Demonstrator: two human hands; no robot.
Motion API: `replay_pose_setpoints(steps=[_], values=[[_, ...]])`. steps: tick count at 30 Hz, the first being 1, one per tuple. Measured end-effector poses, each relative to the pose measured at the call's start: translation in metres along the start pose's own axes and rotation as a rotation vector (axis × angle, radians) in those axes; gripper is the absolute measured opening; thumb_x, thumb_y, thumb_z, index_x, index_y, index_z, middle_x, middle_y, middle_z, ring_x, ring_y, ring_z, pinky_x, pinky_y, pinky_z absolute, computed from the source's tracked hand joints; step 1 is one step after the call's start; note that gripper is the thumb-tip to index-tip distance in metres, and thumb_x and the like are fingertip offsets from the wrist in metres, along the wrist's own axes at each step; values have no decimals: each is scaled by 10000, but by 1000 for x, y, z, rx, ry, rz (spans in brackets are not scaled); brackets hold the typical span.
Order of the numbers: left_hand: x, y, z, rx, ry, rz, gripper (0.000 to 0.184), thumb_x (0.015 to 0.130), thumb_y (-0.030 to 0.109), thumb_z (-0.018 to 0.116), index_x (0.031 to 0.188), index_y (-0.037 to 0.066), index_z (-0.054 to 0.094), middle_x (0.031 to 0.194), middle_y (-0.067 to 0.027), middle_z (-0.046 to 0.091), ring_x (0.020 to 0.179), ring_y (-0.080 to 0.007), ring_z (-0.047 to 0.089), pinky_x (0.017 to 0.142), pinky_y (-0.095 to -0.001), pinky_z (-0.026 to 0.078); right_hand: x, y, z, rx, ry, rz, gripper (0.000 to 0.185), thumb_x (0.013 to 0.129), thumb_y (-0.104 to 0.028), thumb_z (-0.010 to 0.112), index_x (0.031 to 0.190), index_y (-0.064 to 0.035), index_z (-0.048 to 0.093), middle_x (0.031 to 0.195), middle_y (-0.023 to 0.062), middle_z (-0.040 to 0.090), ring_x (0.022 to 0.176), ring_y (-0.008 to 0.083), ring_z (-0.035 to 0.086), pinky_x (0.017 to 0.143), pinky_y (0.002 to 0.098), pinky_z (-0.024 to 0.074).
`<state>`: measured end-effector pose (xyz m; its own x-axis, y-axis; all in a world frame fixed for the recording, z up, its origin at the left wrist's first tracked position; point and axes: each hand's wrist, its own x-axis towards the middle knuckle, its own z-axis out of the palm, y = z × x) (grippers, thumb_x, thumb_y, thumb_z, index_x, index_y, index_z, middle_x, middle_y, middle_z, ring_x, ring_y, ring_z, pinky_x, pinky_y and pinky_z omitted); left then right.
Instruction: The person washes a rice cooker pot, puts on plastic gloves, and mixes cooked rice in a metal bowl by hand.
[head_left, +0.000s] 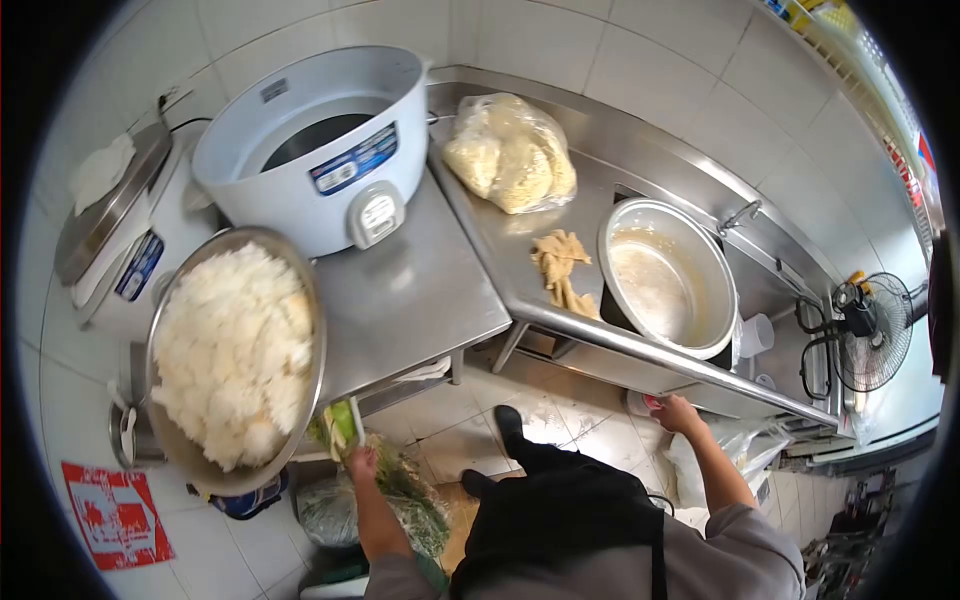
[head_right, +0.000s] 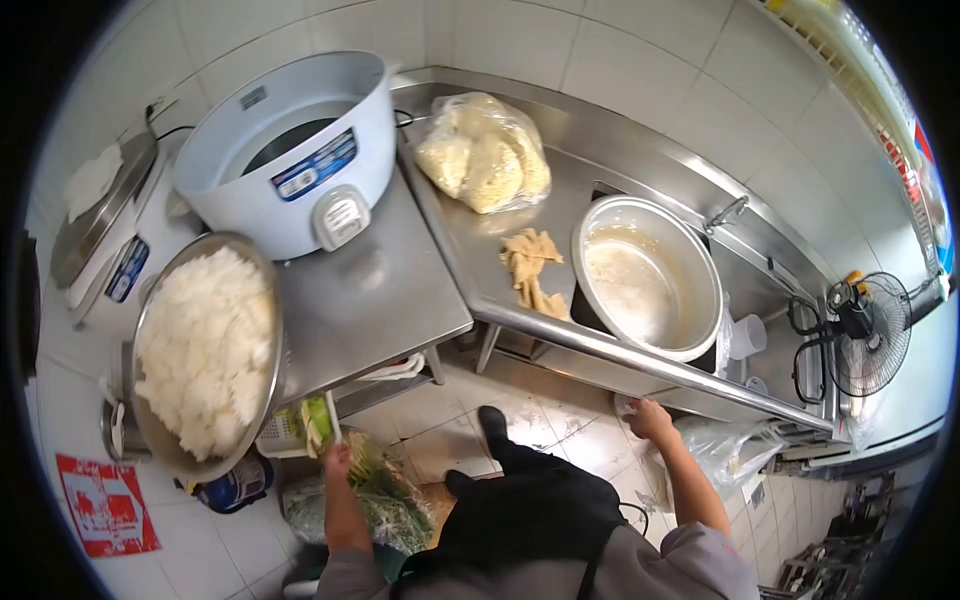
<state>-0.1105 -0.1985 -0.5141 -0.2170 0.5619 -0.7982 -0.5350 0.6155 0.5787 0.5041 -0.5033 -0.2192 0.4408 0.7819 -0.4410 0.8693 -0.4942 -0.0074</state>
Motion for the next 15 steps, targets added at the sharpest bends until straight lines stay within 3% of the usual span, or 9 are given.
replay_pose_setpoints(steps=[1,4,5,6,8,9,11,12,15], values=[[-7,6,3,3,-4,-36,260,843,60,489,1095,8,449,777,-52,459,574,-157,442,657,-292,486,-3,21,12,-5,16,-86,289,765,-290,566,932,-63,628,844,160,634,795,287,621,737,371,479],[-44,34,14,10,5,-78,342,857,35,473,1188,-11,401,885,-93,486,711,-182,492,745,-303,491,-15,16,-70,578,-164,115,203,763,-243,585,876,-84,638,752,122,639,680,238,605,640,347,458],[-46,32,19,1,19,-57,354,857,34,476,1199,-8,396,928,-101,489,771,-191,501,764,-303,486,-11,11,-99,613,-111,117,185,773,-234,571,849,-81,643,702,94,633,634,180,586,606,324,454],[-49,30,24,-9,33,-36,366,857,34,480,1209,-6,390,971,-110,491,831,-199,511,783,-304,481,4,1,-137,290,-80,-29,170,786,-207,550,825,-68,639,666,66,622,605,126,555,586,295,448],[-58,31,37,80,7,-6,379,858,72,482,1218,3,387,1037,-99,474,891,-200,503,797,-312,470,45,12,-166,668,32,2,272,821,-226,523,990,-35,617,727,72,635,616,121,569,578,271,446],[-67,35,43,288,-58,5,386,859,91,483,1223,7,386,1069,-93,465,921,-201,499,804,-315,465,67,13,-181,684,76,9,314,829,-241,525,1032,-14,602,746,87,640,659,141,590,607,282,455],[-96,50,51,1720,-364,340,402,860,130,485,1233,15,384,1135,-81,448,981,-202,490,818,-322,455,128,48,-167,714,148,-28,314,825,-243,525,1010,-3,606,801,126,645,753,177,602,694,298,459],[-113,50,58,1830,-415,386,411,861,149,486,1237,19,383,1167,-76,439,1011,-202,486,825,-326,450,164,77,-144,748,159,-35,331,819,-259,531,1015,-2,603,830,143,646,788,197,607,729,302,458],[-153,25,76,726,-153,173,421,856,200,476,1239,35,414,1162,-79,483,1017,-198,494,786,-326,455,250,158,-63,594,97,357,342,811,-277,517,1007,-13,609,927,187,622,918,310,580,824,351,440]])
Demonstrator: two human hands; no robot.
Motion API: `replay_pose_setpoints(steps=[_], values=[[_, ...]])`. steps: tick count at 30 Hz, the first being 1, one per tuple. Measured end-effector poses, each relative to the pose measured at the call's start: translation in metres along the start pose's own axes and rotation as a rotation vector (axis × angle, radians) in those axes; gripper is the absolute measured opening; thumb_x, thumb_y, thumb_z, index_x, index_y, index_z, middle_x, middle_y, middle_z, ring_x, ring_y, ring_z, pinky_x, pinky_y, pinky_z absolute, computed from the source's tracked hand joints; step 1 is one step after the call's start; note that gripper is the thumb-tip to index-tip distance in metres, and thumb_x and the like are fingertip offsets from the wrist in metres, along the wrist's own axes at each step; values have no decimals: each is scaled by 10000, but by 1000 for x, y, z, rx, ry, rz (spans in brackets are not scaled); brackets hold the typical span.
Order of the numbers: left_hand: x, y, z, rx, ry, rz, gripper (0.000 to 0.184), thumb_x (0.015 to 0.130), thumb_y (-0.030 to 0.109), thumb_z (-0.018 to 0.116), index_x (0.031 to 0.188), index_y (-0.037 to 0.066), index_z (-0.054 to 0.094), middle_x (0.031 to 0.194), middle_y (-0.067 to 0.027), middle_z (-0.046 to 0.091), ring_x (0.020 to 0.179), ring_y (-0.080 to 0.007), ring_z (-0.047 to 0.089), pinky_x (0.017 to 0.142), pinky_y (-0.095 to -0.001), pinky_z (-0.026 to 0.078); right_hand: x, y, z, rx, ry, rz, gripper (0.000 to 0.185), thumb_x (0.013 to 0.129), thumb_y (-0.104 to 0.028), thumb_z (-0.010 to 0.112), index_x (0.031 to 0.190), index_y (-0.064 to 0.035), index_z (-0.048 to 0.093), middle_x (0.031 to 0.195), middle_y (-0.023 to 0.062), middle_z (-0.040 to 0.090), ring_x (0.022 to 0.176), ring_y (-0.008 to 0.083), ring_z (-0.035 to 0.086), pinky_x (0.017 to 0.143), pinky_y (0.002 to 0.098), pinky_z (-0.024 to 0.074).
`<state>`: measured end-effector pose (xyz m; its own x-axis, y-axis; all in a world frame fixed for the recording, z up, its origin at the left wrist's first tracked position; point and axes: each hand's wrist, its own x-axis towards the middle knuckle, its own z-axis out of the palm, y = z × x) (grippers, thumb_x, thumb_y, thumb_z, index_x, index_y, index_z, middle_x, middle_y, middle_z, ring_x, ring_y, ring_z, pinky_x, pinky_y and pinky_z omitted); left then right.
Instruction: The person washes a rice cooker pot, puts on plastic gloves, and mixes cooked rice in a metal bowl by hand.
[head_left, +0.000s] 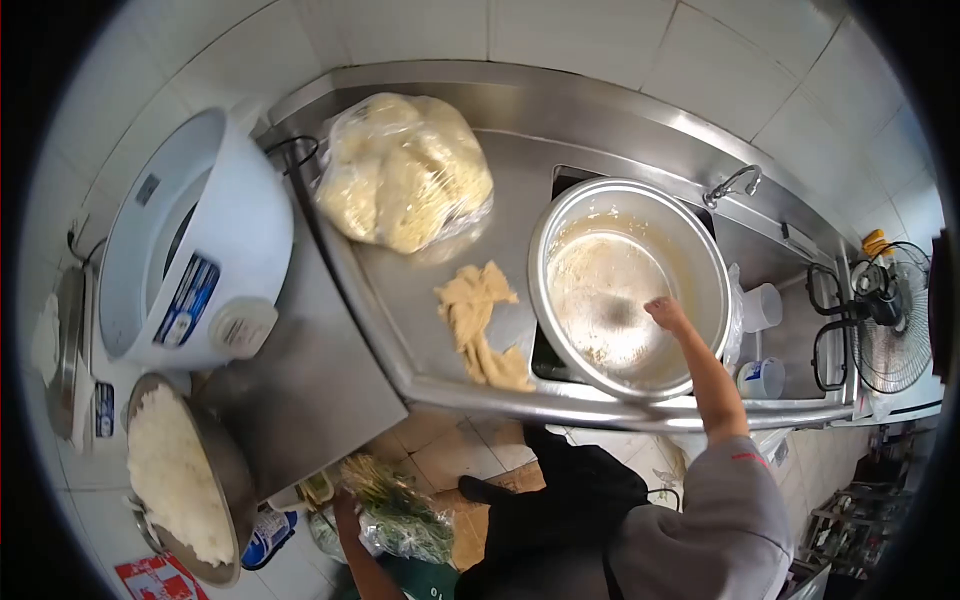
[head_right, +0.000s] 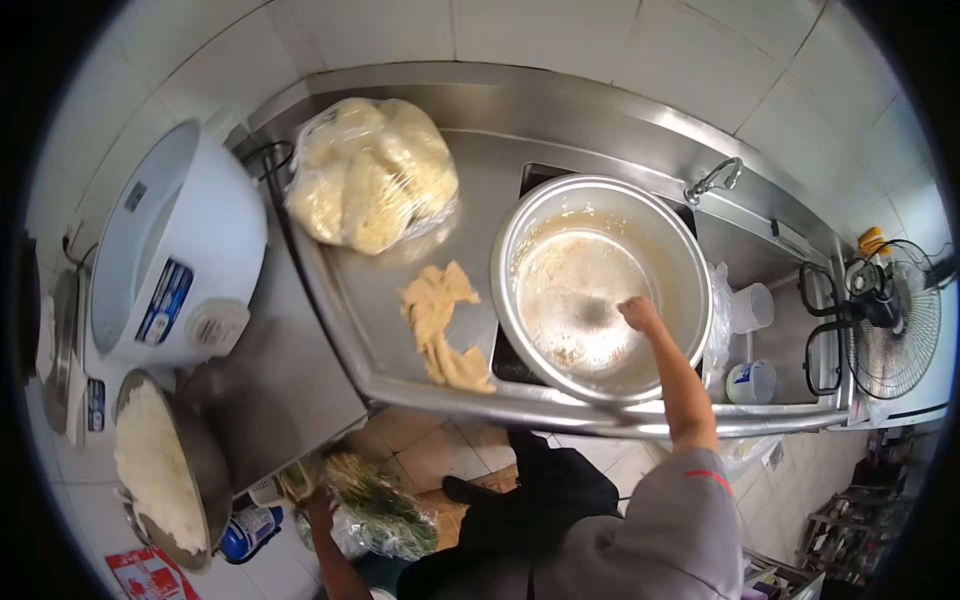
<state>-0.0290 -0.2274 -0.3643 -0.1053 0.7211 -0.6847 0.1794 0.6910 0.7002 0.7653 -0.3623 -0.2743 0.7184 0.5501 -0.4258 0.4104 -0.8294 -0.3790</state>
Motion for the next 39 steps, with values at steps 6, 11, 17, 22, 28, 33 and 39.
replay_pose_setpoints(steps=[6,11,17,22,28,33,39], values=[[-113,25,29,193,-93,-173,466,853,276,501,1271,96,403,1104,-51,561,916,-169,539,736,-310,422,120,70,27,210,482,504,316,783,-236,499,1004,-34,600,991,203,589,902,348,565,790,401,450],[-190,147,104,480,-15,-81,462,882,303,471,1267,54,417,1186,-120,511,1038,-217,503,831,-331,414,277,-37,88,224,230,-125,243,771,-210,496,773,4,611,841,195,608,783,337,584,677,431,453],[-173,233,167,642,-133,413,429,887,206,461,1269,21,398,1122,-105,559,994,-161,527,817,-266,405,66,-153,138,-92,-198,-769,189,675,-144,512,671,28,590,698,225,580,694,377,576,628,429,475],[-196,322,305,683,-514,704,380,906,129,426,1265,6,397,1184,-92,523,993,-130,507,861,-235,369,-18,-22,51,-95,-595,-917,224,743,-181,575,892,-24,635,885,195,600,846,332,577,750,401,455],[-197,315,450,643,-1090,817,360,903,102,424,1254,22,416,1201,-85,520,1092,-136,477,901,-259,364,17,34,-90,-32,193,-383,137,719,-106,541,796,-55,642,795,162,603,774,330,578,726,385,462],[-227,296,561,606,-1349,705,345,912,135,431,1236,16,439,1173,-78,541,1066,-133,490,896,-250,371,99,65,-211,-274,985,-299,357,793,-63,458,1147,-17,474,1210,199,447,1080,354,451,894,418,391],[-208,250,673,499,-1238,558,392,911,233,444,1240,18,432,1119,-99,567,1038,-150,519,875,-272,398,176,109,-227,-567,450,-154,414,777,-119,471,1176,-10,473,1279,128,403,1170,289,402,902,420,390]])
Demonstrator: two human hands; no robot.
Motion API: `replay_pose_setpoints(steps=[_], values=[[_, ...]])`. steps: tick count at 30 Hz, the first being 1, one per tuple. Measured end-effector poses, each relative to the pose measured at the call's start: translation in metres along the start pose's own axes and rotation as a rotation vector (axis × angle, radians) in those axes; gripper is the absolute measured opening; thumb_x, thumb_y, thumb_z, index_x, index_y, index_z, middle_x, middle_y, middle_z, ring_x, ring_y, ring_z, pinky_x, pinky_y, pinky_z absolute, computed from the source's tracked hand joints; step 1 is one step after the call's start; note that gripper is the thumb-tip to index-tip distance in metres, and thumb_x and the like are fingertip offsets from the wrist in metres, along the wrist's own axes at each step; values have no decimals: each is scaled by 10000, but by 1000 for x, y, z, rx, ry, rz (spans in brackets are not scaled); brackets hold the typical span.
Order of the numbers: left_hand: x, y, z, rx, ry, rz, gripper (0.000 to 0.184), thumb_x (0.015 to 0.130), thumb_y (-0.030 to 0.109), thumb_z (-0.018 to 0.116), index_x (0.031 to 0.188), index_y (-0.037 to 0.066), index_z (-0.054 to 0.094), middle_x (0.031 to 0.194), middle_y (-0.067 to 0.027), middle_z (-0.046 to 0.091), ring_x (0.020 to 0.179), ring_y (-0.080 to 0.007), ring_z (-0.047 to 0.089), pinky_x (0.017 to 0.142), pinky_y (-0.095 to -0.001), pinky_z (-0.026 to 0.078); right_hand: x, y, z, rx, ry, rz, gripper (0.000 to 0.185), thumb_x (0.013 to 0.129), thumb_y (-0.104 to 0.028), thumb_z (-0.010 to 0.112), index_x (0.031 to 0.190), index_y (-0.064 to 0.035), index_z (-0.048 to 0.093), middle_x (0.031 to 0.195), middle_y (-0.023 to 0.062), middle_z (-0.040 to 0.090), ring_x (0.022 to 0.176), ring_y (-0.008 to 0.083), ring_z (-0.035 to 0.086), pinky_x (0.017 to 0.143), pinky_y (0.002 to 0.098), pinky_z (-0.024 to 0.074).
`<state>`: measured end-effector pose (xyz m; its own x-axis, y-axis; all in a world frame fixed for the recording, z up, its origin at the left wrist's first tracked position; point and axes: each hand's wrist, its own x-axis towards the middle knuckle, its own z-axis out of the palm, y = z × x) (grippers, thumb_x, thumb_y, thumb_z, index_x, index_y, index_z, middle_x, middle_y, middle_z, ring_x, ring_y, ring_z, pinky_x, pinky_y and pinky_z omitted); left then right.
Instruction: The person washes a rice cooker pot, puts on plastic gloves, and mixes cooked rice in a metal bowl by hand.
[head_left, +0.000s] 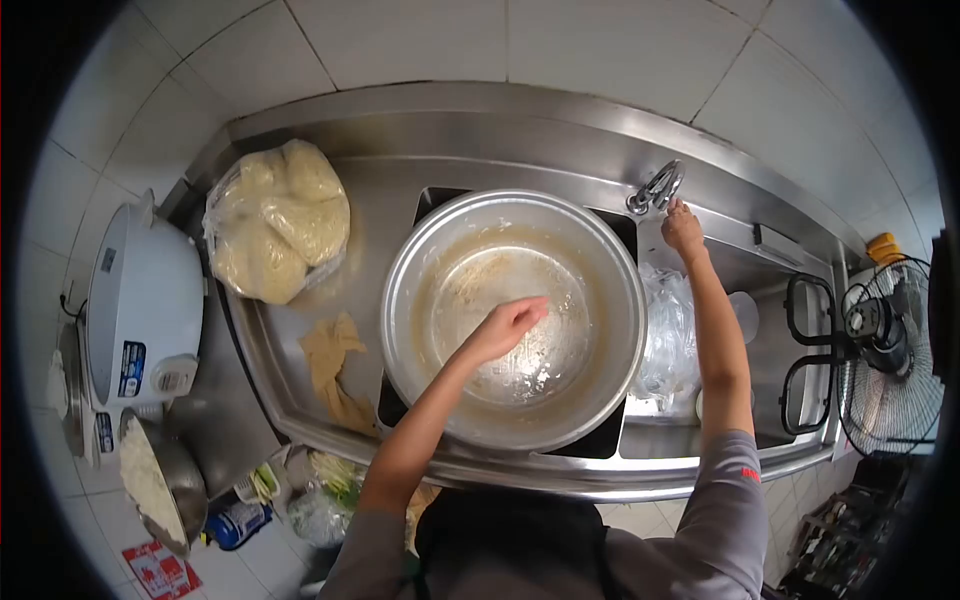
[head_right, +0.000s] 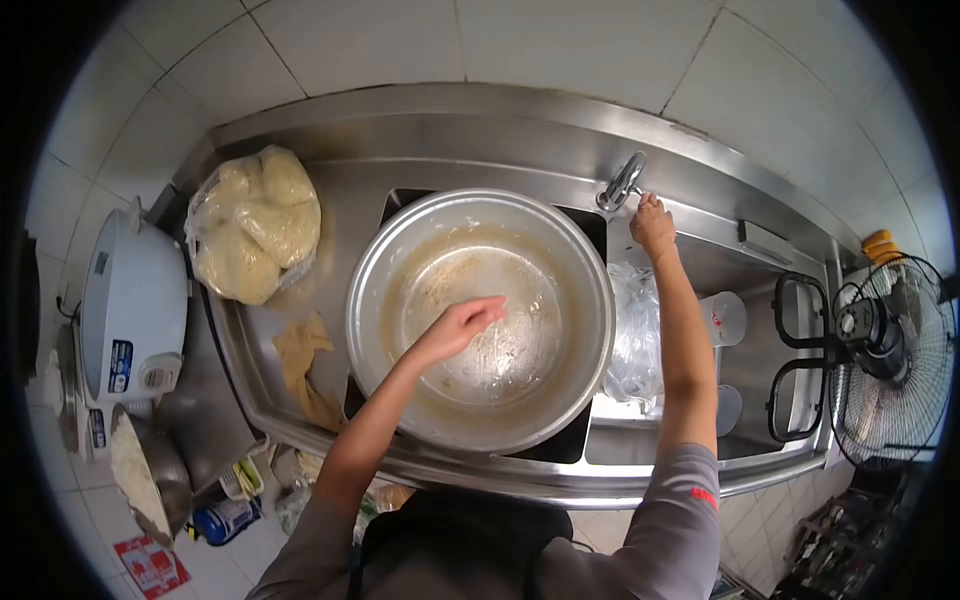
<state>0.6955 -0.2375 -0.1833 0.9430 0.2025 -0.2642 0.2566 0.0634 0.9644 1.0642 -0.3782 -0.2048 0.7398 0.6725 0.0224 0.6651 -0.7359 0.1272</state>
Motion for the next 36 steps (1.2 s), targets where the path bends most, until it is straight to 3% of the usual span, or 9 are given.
replay_pose_setpoints(steps=[2,9,13,17,21,25,27,31,36], values=[[33,-13,14,13,91,-22,421,906,278,451,1233,14,438,1122,-102,565,1044,-150,515,877,-275,394,-22,-14,-36,-56,-103,-68,344,776,-145,493,1087,-15,562,1186,132,503,1091,298,486,828,427,443],[130,-16,98,-876,475,-70,497,904,469,338,1111,55,519,1064,-38,545,1008,-107,478,871,-283,379,-98,-122,-24,2378,-680,600,232,903,-234,441,799,-53,541,626,32,534,510,120,476,478,219,420],[108,-44,144,-1036,338,-167,641,880,571,248,1243,55,359,1208,-38,435,1128,-126,373,949,-300,305,-108,-100,-26,2005,-824,446,221,900,-170,395,829,-26,548,663,50,559,532,116,495,483,202,422],[21,-65,176,-67,-154,-109,708,899,535,154,1373,18,55,1436,-143,67,1328,-232,66,1067,-320,109,-104,-77,-29,2210,-742,528,231,901,-168,393,867,5,542,735,71,582,628,145,556,567,228,472],[-50,-80,132,229,-453,-330,710,902,525,140,1362,-12,78,1428,-177,67,1330,-249,49,1073,-319,78,-79,-73,-16,2550,-678,389,225,900,-136,373,887,20,534,786,95,587,698,161,574,643,251,491],[-90,-111,63,483,-744,-536,677,883,530,266,1342,33,251,1404,-193,177,1308,-283,159,1072,-338,109,-117,-122,-19,1778,-1045,-20,221,883,-115,393,945,24,554,866,99,597,774,181,578,698,300,487],[-90,-122,25,995,-558,-656,601,838,489,408,1284,87,397,1363,-171,299,1283,-294,233,1056,-365,150,-146,-144,-29,1394,-1389,-158,250,893,-129,400,1012,14,567,936,93,605,822,171,582,684,285,485],[-50,-97,-17,1325,-205,-474,528,818,400,502,1194,30,481,1225,-189,465,1165,-336,403,979,-394,293,-124,-131,13,1976,-942,186,221,903,-170,413,916,-11,565,816,64,580,718,140,555,625,240,478],[63,-69,51,-417,230,-307,489,901,383,421,1252,42,404,1208,-114,471,1094,-181,446,886,-311,382,-95,-131,17,2664,-352,1031,152,889,-107,373,842,-19,487,750,67,521,660,158,515,608,268,479]])
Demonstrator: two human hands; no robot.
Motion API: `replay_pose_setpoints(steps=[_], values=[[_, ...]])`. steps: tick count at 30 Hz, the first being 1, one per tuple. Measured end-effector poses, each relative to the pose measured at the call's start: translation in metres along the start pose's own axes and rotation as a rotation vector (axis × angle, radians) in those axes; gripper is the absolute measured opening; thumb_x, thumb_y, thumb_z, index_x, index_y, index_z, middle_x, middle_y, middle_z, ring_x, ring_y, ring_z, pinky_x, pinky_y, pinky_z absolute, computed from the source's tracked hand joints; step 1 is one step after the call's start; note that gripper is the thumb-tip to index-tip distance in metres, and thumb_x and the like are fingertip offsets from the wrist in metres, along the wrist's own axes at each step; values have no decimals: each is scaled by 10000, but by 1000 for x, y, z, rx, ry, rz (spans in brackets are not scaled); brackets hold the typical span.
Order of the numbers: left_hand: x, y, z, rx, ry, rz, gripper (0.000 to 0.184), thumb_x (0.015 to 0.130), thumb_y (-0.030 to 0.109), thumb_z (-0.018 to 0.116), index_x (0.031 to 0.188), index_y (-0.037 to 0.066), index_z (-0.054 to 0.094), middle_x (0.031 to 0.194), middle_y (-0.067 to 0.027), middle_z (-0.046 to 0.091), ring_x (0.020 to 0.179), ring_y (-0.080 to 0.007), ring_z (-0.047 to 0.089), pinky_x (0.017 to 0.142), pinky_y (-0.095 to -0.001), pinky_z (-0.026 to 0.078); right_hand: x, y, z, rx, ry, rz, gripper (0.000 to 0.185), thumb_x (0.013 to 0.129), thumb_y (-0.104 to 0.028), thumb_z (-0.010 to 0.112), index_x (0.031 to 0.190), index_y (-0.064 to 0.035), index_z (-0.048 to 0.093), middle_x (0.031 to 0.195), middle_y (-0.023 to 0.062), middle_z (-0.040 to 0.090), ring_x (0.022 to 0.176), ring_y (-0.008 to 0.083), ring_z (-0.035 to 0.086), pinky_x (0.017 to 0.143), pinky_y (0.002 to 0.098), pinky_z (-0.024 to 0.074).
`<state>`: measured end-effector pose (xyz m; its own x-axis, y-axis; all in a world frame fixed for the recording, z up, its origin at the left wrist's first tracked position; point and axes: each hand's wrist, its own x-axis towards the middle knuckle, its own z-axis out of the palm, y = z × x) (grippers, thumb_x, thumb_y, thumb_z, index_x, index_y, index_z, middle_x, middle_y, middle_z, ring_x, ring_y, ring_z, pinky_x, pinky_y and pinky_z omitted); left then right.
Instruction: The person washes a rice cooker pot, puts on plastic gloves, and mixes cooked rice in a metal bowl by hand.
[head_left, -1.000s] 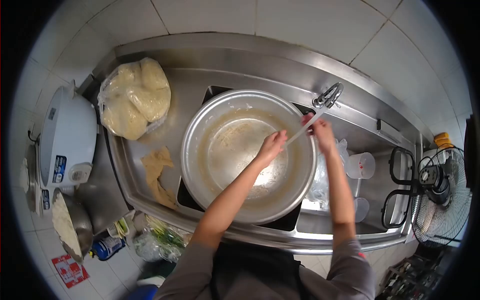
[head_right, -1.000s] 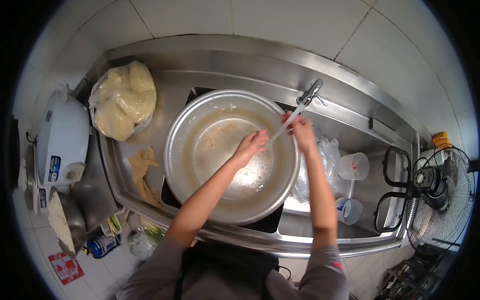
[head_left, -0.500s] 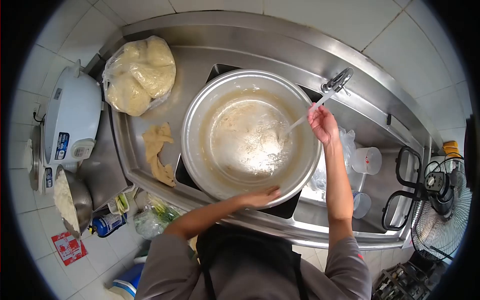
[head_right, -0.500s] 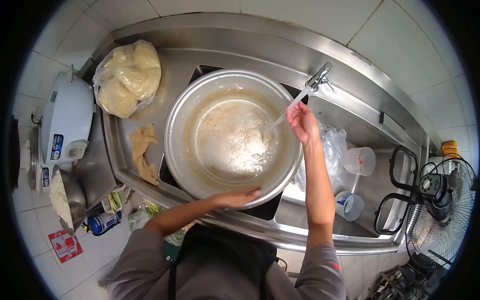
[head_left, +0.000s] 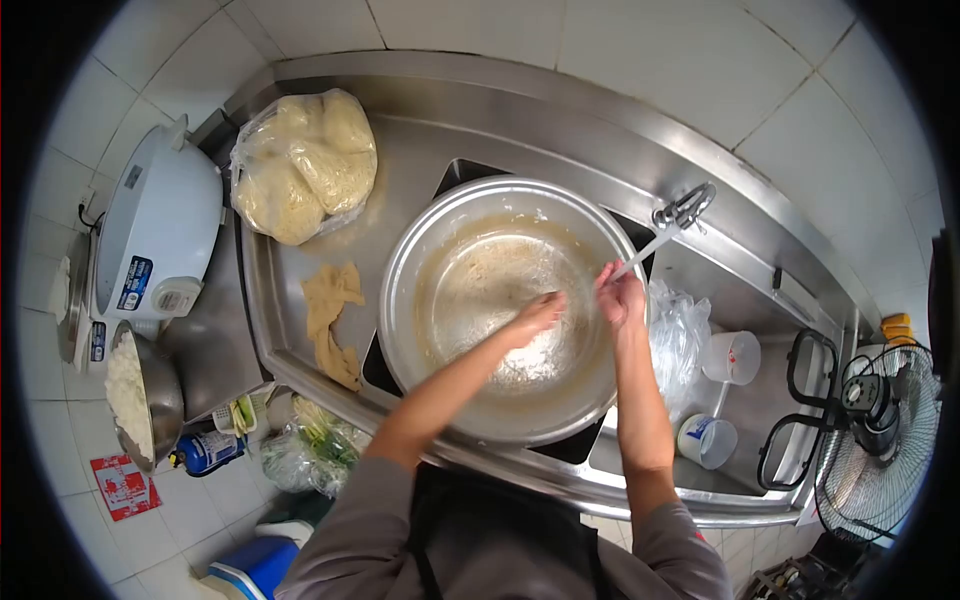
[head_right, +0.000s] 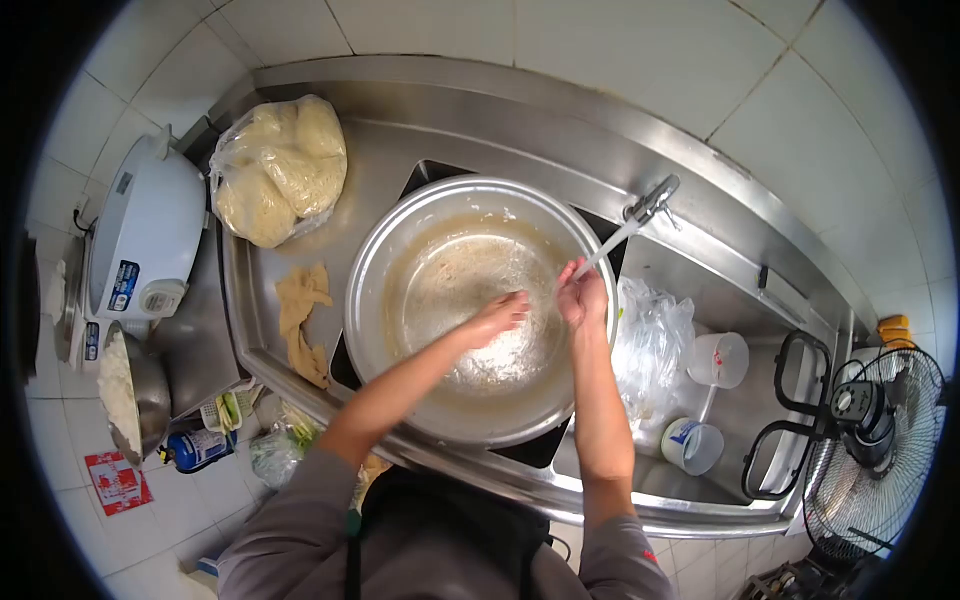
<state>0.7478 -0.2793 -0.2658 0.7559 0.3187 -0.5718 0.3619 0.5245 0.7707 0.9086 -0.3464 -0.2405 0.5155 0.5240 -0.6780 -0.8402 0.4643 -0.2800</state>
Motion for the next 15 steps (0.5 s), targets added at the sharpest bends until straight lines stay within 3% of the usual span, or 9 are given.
replay_pose_setpoints(steps=[1,3,5,7,10,11,13,14,15], values=[[9,16,25,-189,20,-54,472,903,368,425,1241,38,407,1184,-108,483,1073,-162,454,870,-302,390,6,5,5,-33,-53,-16,148,884,-108,381,847,-15,491,761,76,524,673,172,520,623,279,483],[42,35,52,-514,62,126,345,902,270,453,1142,24,483,1080,-69,542,968,-163,508,817,-324,417,27,16,4,-105,-149,-54,144,875,-110,398,858,-8,497,783,93,530,699,200,531,652,301,491],[85,55,34,-338,271,387,309,874,189,486,1128,15,501,1045,-100,566,932,-163,532,799,-321,429,58,23,18,-81,-435,-15,185,867,-141,432,922,22,502,875,161,541,820,263,551,721,366,489],[117,72,-19,201,606,655,268,830,121,502,1075,16,528,1002,-138,581,877,-192,563,764,-321,443,34,28,54,-56,-133,-35,192,873,-137,424,937,29,496,879,152,558,804,263,564,723,373,491],[101,85,-114,646,751,667,175,773,96,514,901,64,628,820,-145,627,758,-263,606,685,-333,461,2,17,21,175,5,-38,167,882,-120,383,934,-12,499,843,101,578,762,231,582,701,340,495],[78,92,-133,649,650,488,191,774,108,510,907,75,642,883,-149,628,789,-266,607,700,-327,462,-2,11,4,281,51,-40,164,883,-116,375,928,-21,502,835,93,580,757,222,585,696,333,496],[55,78,-162,853,665,470,238,772,125,496,967,86,626,961,-156,606,906,-308,578,772,-362,460,-5,9,-19,300,24,-76,163,883,-112,363,911,-44,508,807,82,571,713,178,567,659,310,489],[44,72,-169,932,670,430,254,777,115,480,990,77,612,981,-165,596,913,-307,575,782,-372,457,-2,13,-26,233,-244,-45,175,879,-90,351,872,-39,517,774,76,562,655,146,524,637,279,470],[34,68,-175,1011,675,384,270,782,106,464,1013,69,598,1000,-173,586,920,-306,571,792,-382,454,7,23,-27,214,-279,-74,174,873,-86,358,860,-38,526,763,71,558,646,143,509,640,272,464]])
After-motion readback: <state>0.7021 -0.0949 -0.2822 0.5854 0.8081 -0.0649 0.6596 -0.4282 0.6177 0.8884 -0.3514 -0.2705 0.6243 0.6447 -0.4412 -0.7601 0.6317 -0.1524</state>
